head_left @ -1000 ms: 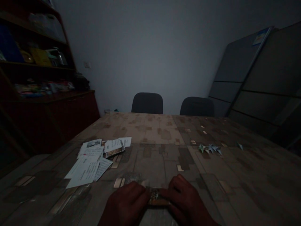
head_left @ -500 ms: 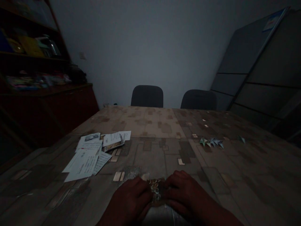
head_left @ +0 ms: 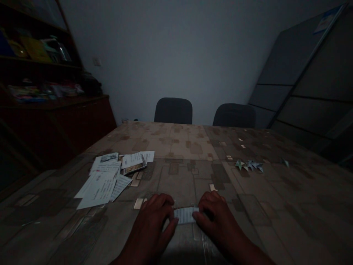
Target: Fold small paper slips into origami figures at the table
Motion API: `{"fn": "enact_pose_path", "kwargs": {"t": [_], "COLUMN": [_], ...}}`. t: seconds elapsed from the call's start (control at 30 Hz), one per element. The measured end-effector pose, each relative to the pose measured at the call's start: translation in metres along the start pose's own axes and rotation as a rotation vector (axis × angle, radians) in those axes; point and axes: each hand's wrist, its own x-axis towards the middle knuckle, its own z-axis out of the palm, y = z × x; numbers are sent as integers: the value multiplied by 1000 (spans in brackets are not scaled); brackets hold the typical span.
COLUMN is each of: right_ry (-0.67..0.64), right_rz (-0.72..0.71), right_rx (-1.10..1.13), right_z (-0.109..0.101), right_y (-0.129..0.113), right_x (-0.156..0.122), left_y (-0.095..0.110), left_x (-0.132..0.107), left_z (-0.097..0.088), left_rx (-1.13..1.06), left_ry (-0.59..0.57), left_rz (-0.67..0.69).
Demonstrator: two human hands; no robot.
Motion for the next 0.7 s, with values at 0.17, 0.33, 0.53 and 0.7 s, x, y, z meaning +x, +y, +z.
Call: {"fn": "enact_pose_path", "kwargs": {"t": [0.17, 0.33, 0.53, 0.7], "right_ry": [61, 91, 99, 73], "right_rz": [49, 35, 66, 77], "right_rx": [-42, -65, -64, -64], "right_z": [5, 7, 7, 6], "right_y": [-2, -1, -4, -4], "right_x": [1, -1, -2, 0], "left_y": [3, 4, 1, -5], "left_x": [2, 1, 0, -8], "left_z": [2, 4, 5, 12], "left_rx": [15, 43, 101, 182], "left_ry": [20, 51, 94, 112], "left_rz": [-47, -49, -48, 138]}}
